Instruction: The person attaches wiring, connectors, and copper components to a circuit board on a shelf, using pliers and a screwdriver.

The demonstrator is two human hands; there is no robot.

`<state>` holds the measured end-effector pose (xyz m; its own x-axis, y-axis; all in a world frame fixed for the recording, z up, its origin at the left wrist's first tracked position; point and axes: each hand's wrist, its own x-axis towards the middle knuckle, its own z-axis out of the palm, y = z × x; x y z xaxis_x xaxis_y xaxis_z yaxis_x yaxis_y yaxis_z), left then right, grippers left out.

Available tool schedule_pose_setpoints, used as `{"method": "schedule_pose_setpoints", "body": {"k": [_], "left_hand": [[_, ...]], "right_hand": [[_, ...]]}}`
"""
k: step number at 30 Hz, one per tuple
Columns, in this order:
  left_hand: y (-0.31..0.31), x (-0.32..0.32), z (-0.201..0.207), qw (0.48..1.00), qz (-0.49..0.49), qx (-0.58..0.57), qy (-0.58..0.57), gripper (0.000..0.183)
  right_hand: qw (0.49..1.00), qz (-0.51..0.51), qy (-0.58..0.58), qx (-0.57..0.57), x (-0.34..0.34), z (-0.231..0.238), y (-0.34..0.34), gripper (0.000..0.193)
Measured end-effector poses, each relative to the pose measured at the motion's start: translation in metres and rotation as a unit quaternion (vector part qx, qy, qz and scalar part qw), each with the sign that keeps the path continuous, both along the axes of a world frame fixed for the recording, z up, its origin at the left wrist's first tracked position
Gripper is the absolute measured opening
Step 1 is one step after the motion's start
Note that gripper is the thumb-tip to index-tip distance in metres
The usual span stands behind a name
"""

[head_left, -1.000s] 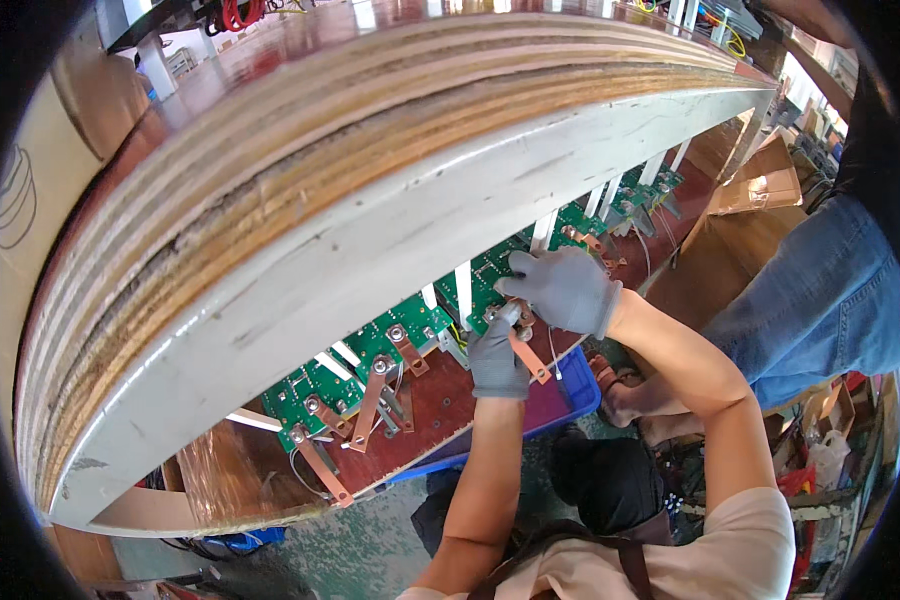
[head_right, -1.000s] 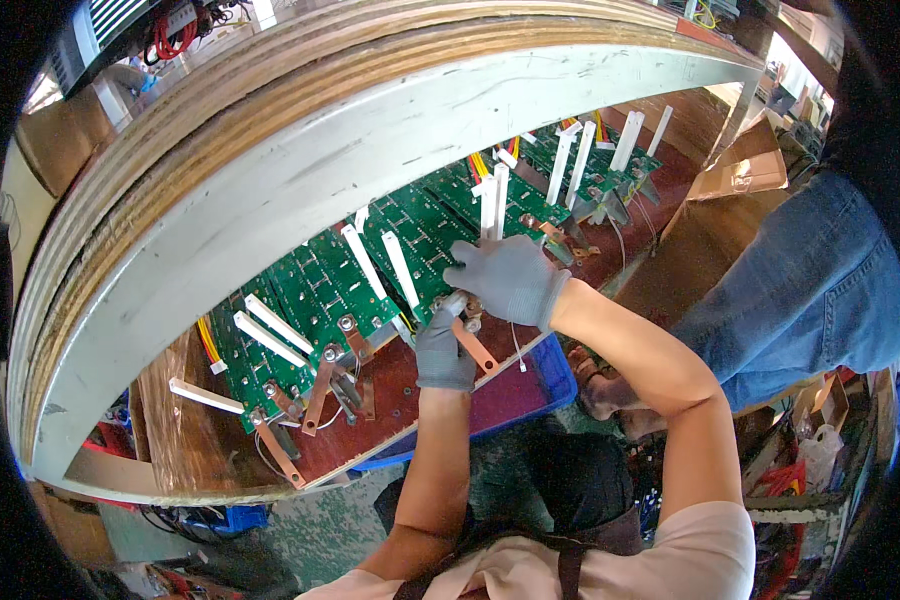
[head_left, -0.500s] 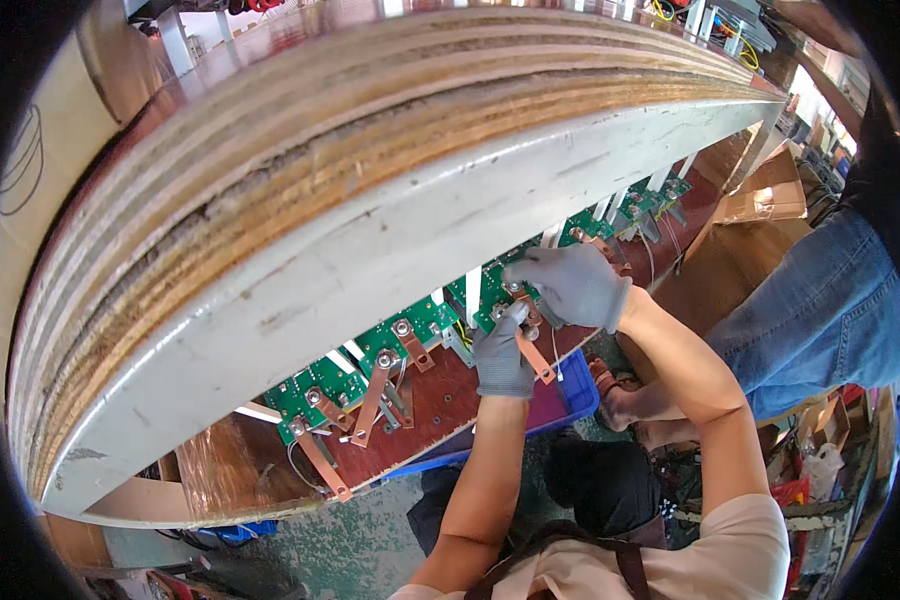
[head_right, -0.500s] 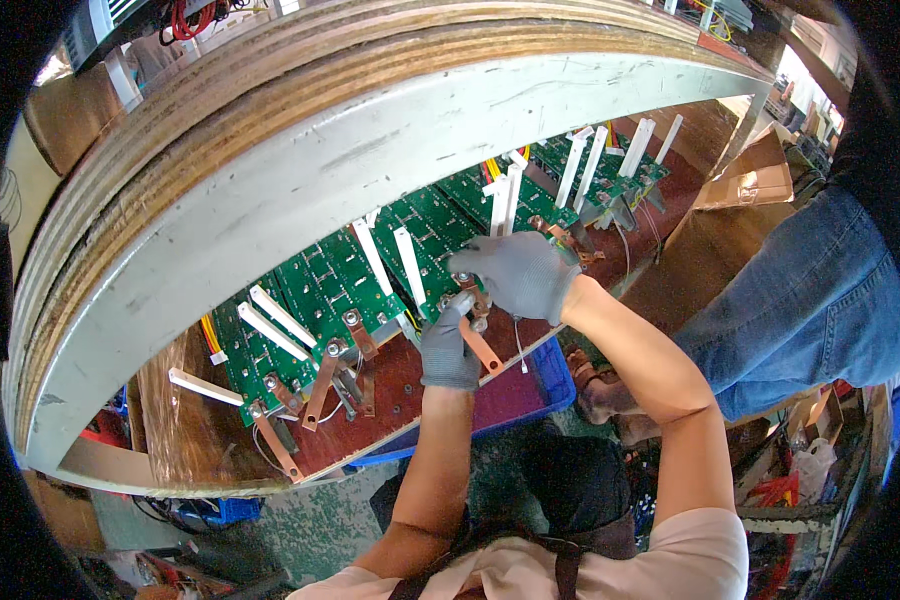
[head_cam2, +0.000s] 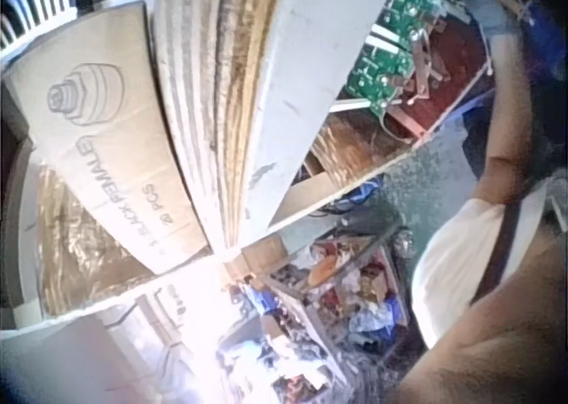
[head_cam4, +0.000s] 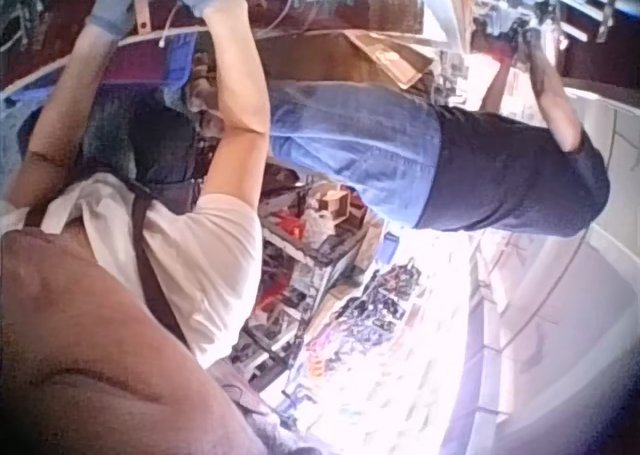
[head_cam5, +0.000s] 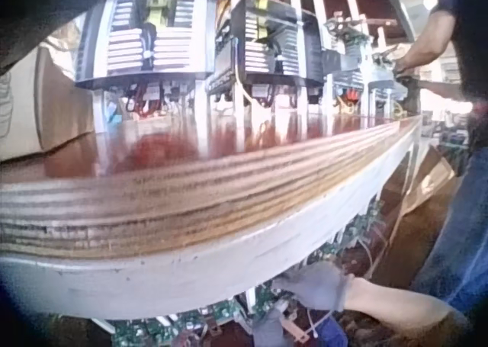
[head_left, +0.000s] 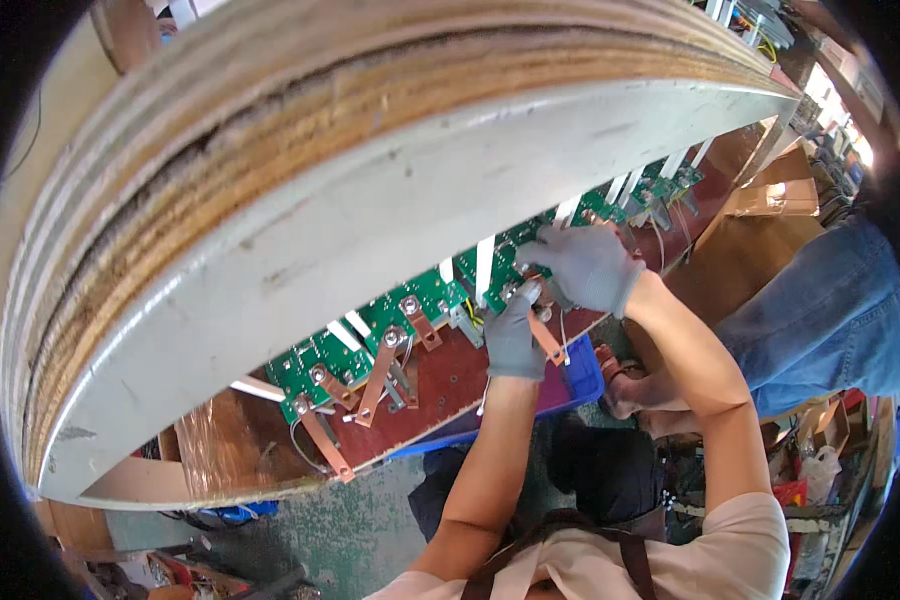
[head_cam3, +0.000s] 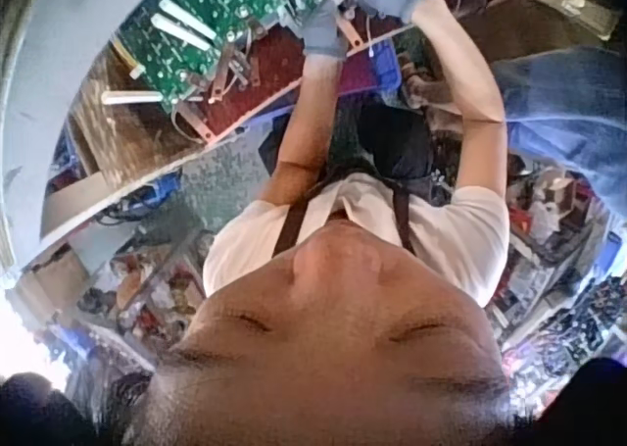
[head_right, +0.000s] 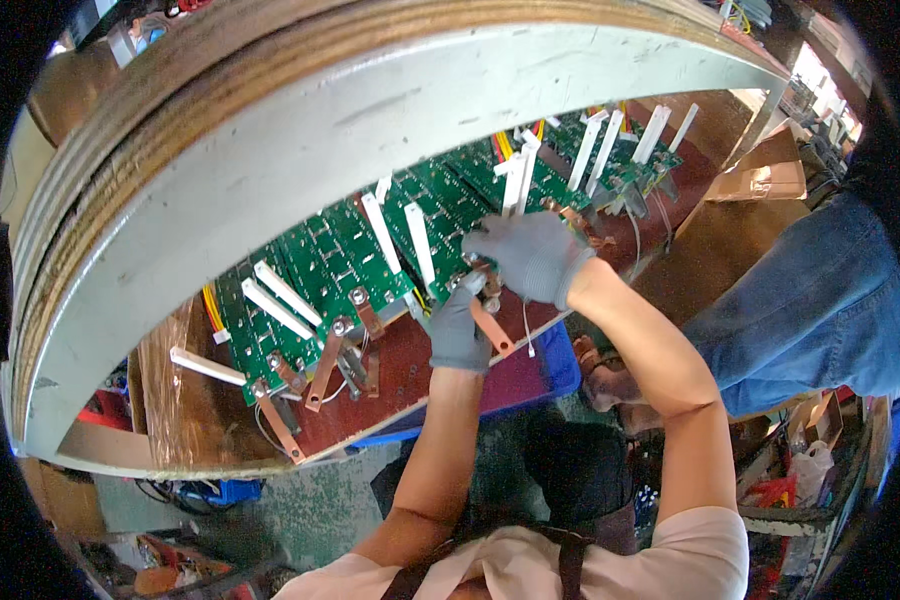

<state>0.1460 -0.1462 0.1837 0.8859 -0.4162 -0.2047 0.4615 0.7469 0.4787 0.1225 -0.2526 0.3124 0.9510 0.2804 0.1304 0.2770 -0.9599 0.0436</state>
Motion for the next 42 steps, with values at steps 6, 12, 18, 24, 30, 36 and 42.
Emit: {"method": "schedule_pose_setpoints", "body": {"k": [6, 12, 18, 24, 30, 36, 42], "left_hand": [[0.012, -0.005, 0.001, 1.000, -0.018, -0.013, -0.010, 0.023], [0.001, -0.033, -0.004, 0.998, -0.062, 0.004, -0.003, 0.030], [0.022, -0.050, -0.024, 0.997, -0.070, 0.008, 0.003, 0.035], [0.036, -0.061, -0.014, 0.998, -0.030, 0.031, -0.040, 0.042], [0.054, -0.069, -0.041, 0.969, -0.109, 0.206, -0.083, 0.040], [0.052, -0.101, -0.039, 0.929, -0.299, 0.200, -0.087, 0.024], [0.049, -0.106, -0.042, 0.890, -0.363, 0.247, -0.125, 0.020]], "right_hand": [[0.967, -0.035, -0.191, 0.166, -0.013, -0.001, -0.002, 0.017], [0.731, -0.276, -0.219, 0.585, -0.082, -0.104, -0.036, 0.021], [0.737, -0.374, -0.209, 0.522, -0.090, -0.209, -0.049, 0.023], [0.842, -0.410, -0.176, 0.304, -0.079, -0.190, -0.052, 0.023], [0.865, -0.387, -0.133, 0.290, -0.067, -0.202, -0.064, 0.026], [0.859, -0.381, -0.157, 0.303, -0.056, -0.198, -0.050, 0.026], [0.875, -0.385, -0.151, 0.251, -0.056, -0.201, -0.051, 0.019]]}}
